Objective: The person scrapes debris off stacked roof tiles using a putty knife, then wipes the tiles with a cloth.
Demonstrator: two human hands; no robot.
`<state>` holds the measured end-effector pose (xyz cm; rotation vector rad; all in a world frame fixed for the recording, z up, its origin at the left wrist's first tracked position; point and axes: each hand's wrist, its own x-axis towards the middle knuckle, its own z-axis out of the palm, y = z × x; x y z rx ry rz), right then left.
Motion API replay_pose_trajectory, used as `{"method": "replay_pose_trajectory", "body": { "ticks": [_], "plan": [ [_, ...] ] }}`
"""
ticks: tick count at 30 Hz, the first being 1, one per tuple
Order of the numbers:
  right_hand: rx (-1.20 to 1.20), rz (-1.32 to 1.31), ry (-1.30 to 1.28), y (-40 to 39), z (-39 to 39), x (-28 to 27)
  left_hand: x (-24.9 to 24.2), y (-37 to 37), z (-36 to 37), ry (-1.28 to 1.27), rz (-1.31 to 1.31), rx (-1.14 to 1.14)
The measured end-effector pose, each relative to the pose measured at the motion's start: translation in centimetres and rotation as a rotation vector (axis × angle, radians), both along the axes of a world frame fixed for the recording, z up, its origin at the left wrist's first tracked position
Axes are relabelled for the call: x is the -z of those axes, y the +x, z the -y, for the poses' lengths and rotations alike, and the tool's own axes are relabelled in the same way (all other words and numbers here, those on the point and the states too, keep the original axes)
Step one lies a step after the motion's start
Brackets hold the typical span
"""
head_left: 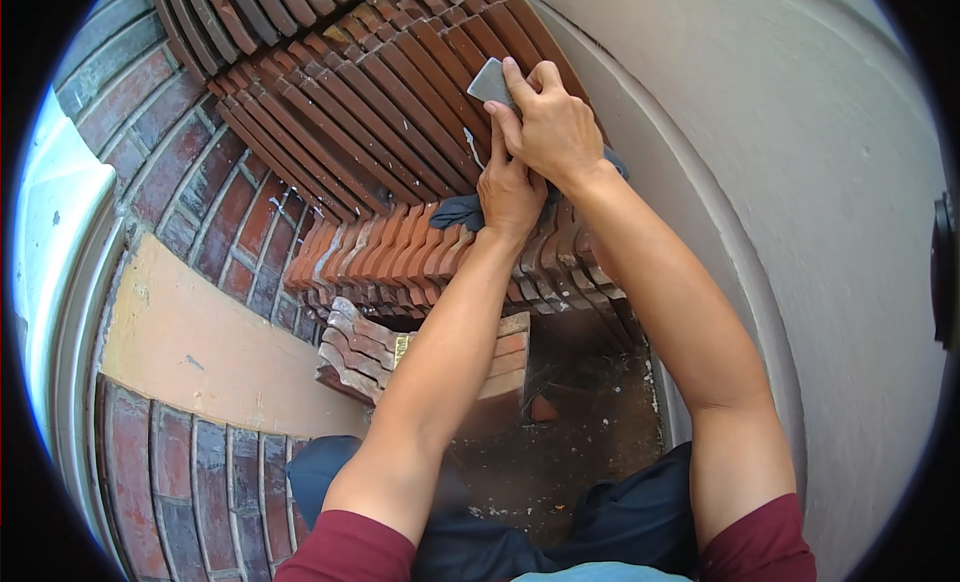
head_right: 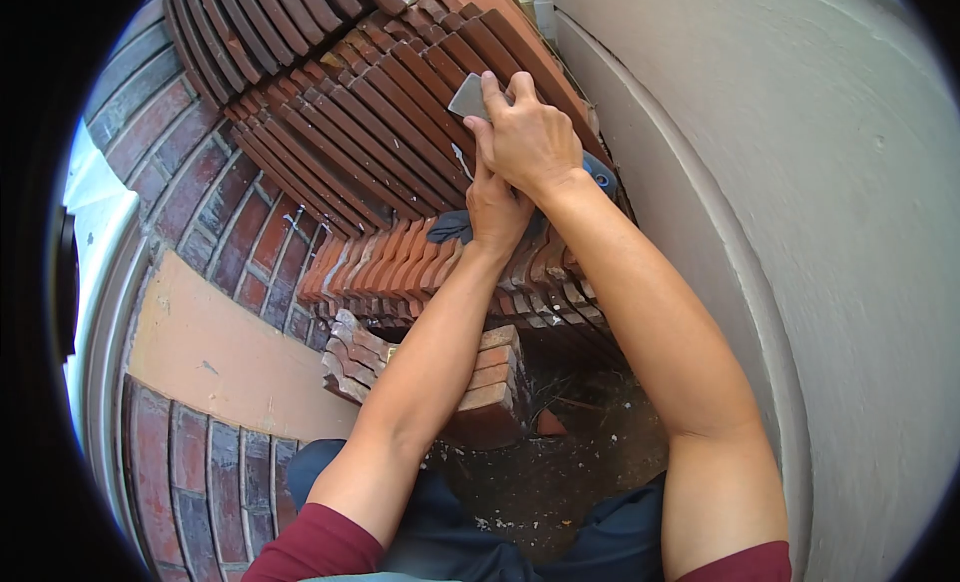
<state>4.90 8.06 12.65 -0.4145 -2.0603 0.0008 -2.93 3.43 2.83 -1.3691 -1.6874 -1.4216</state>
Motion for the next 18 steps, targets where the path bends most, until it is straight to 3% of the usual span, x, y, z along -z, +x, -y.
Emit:
{"method": "replay_pose_trajectory", "body": {
  "ticks": [4, 11, 18],
  "plan": [
    [0.022, -0.059, 0.022, -1.4, 0.5, -1.1, 0.6, -0.5, -0.2, -0.076, 0.018, 0.003],
    [0.071, 0.089, -0.022, 0.1, 0.7, -0.7, 0.4, -0.3, 0.3, 0.010, 0.009, 0.037],
    [0.088, 0.103, -0.079, -0.4, 1.7, -1.9, 0.5, 0.3, 0.6, -0.073, 0.031, 0.018]
  ]
}}
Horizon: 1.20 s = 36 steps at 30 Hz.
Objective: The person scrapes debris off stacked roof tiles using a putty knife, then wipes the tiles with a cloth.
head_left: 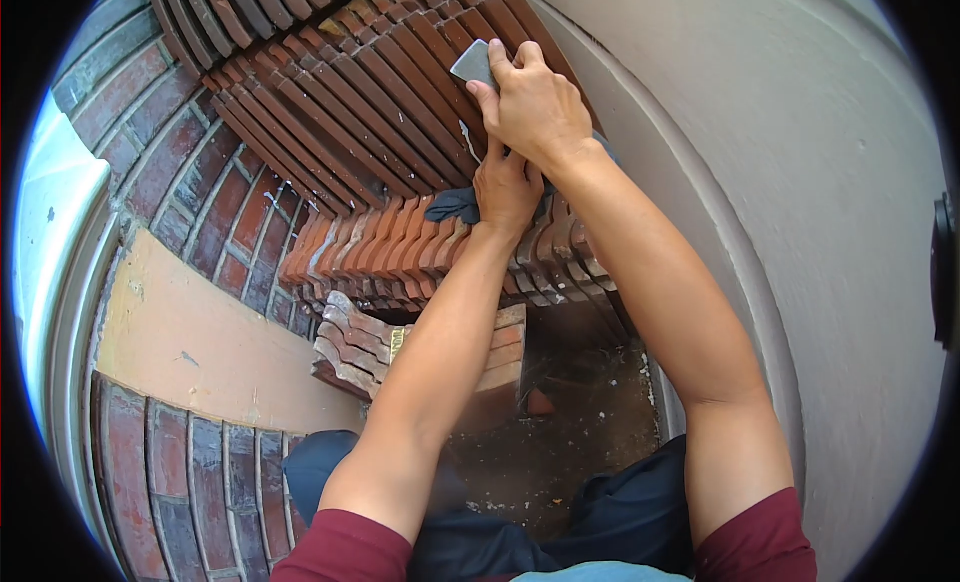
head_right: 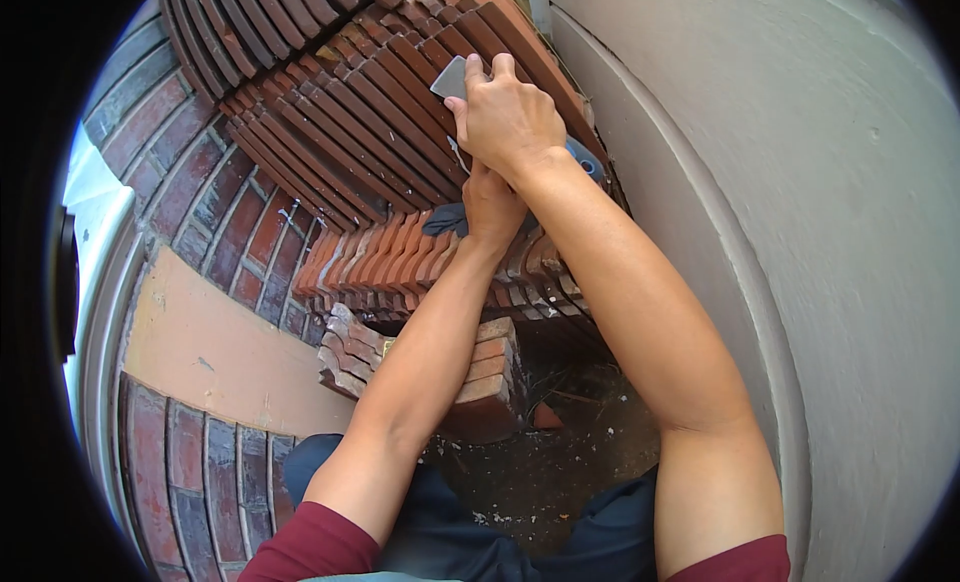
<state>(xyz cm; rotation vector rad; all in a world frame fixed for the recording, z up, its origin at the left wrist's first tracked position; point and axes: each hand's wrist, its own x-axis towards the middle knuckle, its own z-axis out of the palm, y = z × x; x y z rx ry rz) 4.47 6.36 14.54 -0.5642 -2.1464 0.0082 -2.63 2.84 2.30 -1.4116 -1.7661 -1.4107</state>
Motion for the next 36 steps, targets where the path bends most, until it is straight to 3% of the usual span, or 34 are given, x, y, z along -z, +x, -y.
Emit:
{"method": "replay_pose_trajectory", "body": {
  "ticks": [5, 8, 11, 16, 20, 22, 24, 28, 32, 33, 36],
  "plan": [
    [0.029, 0.110, -0.008, 1.8, 0.1, -0.1, -1.1, 0.3, 0.3, 0.217, -0.039, 0.040],
    [-0.018, 0.041, -0.062, 2.5, -0.2, 0.0, -1.9, 1.0, 0.4, 0.351, -0.046, 0.029],
    [-0.016, -0.134, -0.024, 3.0, -1.0, -0.9, -1.1, -0.1, 0.2, 0.287, -0.040, 0.020],
    [-0.017, -0.244, -0.079, 4.9, -2.9, -2.6, -6.1, -1.4, 0.4, 0.595, 0.262, -0.104],
    [-0.021, -0.304, -0.066, 5.8, -4.1, -2.4, -13.4, -3.6, 0.3, 0.726, -0.048, -0.146],
    [-0.010, -0.314, -0.071, 5.9, -4.8, -2.0, -14.8, -4.4, -0.2, 0.640, -0.171, -0.174],
    [-0.018, -0.303, -0.083, 5.7, -5.1, -1.3, -13.9, -4.7, -0.6, 0.610, -0.358, -0.173],
    [-0.044, -0.259, -0.111, 5.4, -5.2, -0.3, -7.6, -2.4, -1.3, 0.416, -0.368, -0.087],
    [-0.032, -0.249, -0.143, 5.9, -4.7, -0.9, -0.8, 0.2, -1.3, 0.056, -0.396, 0.112],
    [-0.020, -0.269, -0.126, 6.0, -4.7, -1.0, -1.4, 0.5, -1.1, 0.041, -0.335, 0.118],
    [-0.028, -0.301, -0.084, 5.8, -4.5, -2.0, -5.0, -0.4, -0.8, 0.320, -0.183, 0.002]
  ]
}}
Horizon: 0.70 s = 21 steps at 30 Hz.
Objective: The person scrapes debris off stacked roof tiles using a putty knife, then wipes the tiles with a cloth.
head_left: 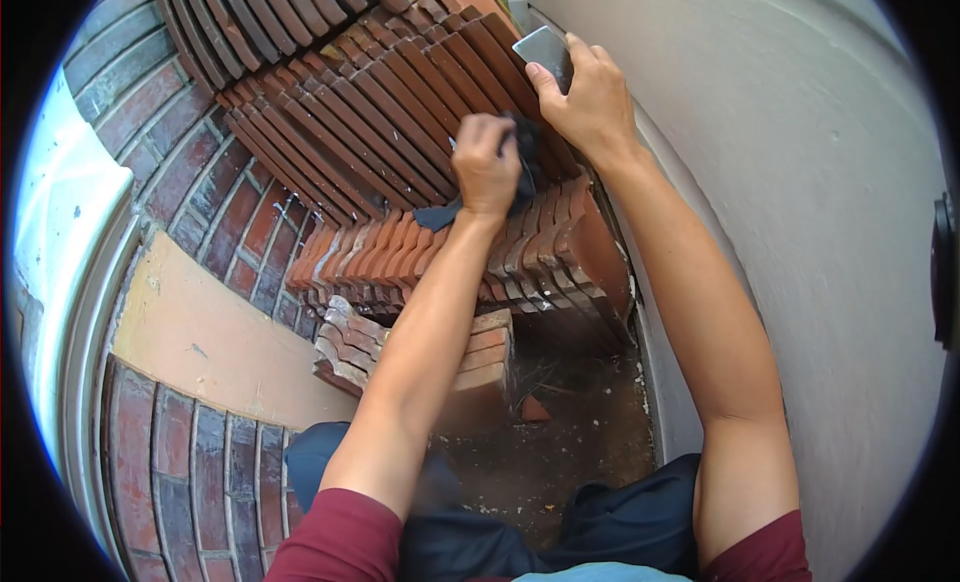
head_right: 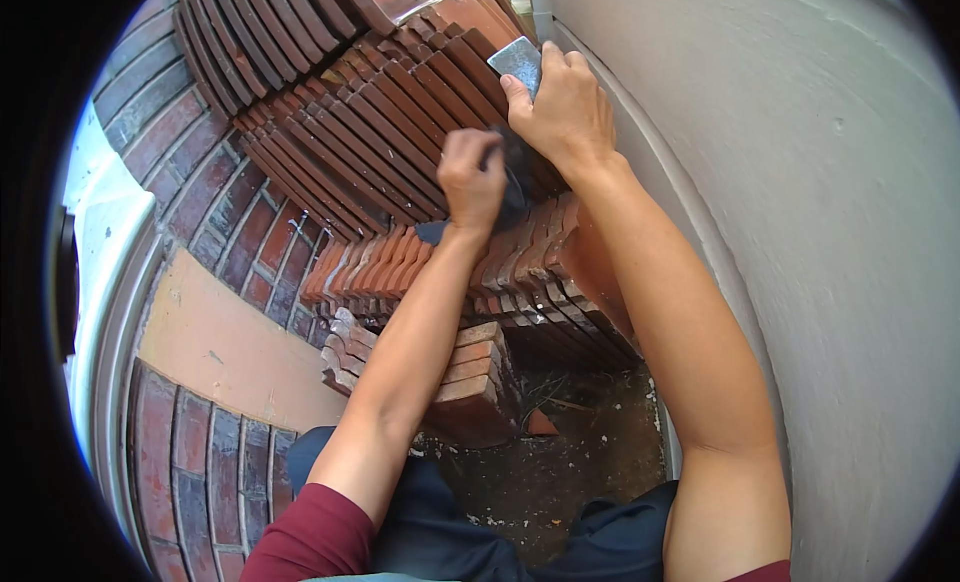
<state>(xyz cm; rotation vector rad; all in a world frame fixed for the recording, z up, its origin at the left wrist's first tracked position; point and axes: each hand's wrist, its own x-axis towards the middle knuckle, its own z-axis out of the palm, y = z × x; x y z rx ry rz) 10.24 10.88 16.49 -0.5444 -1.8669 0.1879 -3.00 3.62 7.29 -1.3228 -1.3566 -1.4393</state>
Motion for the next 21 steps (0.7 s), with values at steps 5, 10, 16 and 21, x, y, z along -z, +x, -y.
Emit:
{"method": "replay_pose_trajectory", "body": {
  "ticks": [5, 10, 16, 21],
  "plan": [
    [-0.136, 0.033, -0.111, -0.4, 1.2, 0.1, -4.1, -1.6, 1.2, 0.217, 0.132, -0.113],
    [-0.238, 0.059, -0.107, -3.5, 2.4, 1.2, 2.0, -1.3, 0.7, 0.040, 0.058, -0.036],
    [-0.283, 0.045, -0.076, -6.9, 4.5, 1.5, 3.8, -1.6, -0.1, -0.015, 0.116, 0.013],
    [-0.209, 0.067, 0.007, -8.2, 4.6, 1.7, 3.2, -1.4, 0.5, -0.003, 0.152, 0.060]
  ]
}}
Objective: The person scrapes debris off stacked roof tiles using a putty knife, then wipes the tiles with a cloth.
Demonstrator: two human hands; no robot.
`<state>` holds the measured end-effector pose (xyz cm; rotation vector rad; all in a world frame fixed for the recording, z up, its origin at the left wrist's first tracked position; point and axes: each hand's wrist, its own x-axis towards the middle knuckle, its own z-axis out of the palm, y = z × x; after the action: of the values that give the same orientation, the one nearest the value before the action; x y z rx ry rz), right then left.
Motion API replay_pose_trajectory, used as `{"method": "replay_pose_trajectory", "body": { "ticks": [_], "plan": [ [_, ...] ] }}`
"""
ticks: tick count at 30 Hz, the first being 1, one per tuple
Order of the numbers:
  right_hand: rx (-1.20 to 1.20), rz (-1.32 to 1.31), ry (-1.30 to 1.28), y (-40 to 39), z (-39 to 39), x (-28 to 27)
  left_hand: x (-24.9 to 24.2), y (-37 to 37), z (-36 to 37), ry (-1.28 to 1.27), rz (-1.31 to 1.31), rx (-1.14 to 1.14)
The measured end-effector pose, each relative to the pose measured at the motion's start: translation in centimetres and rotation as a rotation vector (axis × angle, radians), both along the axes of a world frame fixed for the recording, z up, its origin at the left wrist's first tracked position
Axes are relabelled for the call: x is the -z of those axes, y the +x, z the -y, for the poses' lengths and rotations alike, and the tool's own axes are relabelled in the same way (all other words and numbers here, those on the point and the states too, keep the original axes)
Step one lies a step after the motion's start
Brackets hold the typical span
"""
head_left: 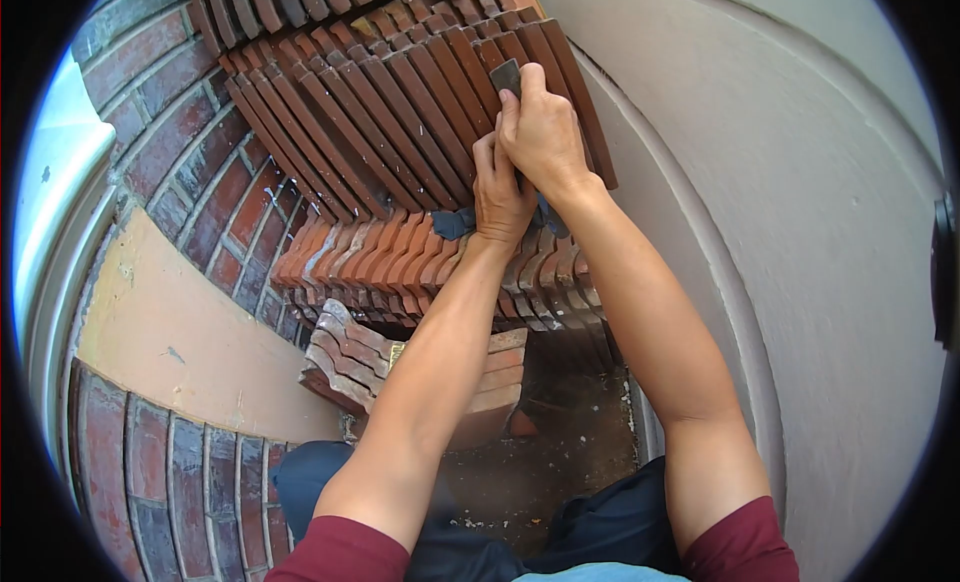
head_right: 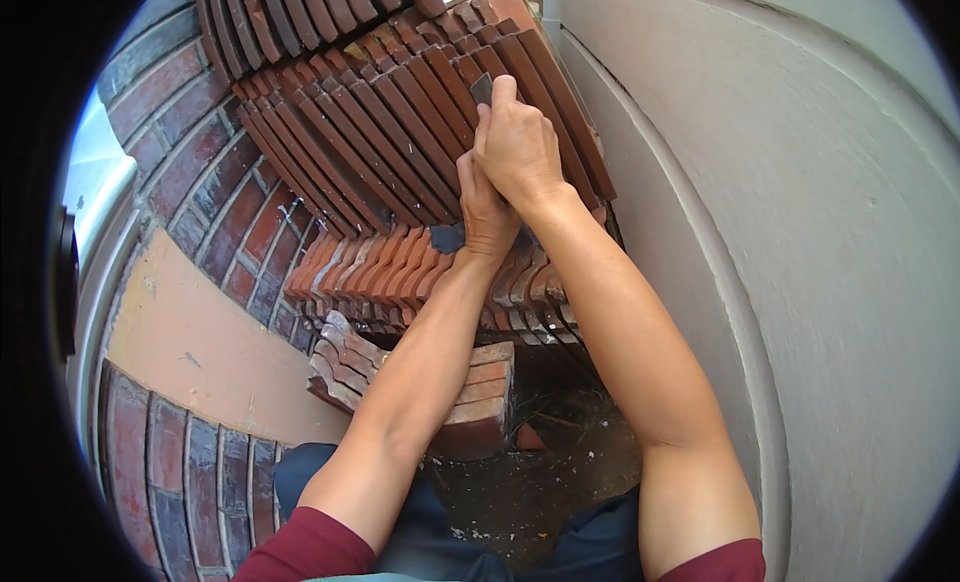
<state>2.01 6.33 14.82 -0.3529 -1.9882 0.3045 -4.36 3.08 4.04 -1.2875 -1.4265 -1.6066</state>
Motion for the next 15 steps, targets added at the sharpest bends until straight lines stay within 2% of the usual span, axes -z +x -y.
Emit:
{"method": "replay_pose_trajectory", "body": {
  "ticks": [2, 9, 15],
  "plan": [
    [-0.012, -0.048, 0.069, -0.6, -0.6, -0.1, -0.1, -0.4, -0.1, -0.028, -0.008, -0.009],
    [0.000, -0.130, 0.062, -1.4, 0.0, -0.8, -1.4, -0.3, 0.4, -0.021, -0.004, 0.024],
    [0.034, -0.095, 0.072, -1.6, 0.0, -1.1, -2.0, -0.2, 0.8, -0.005, -0.035, 0.042]
  ]
}}
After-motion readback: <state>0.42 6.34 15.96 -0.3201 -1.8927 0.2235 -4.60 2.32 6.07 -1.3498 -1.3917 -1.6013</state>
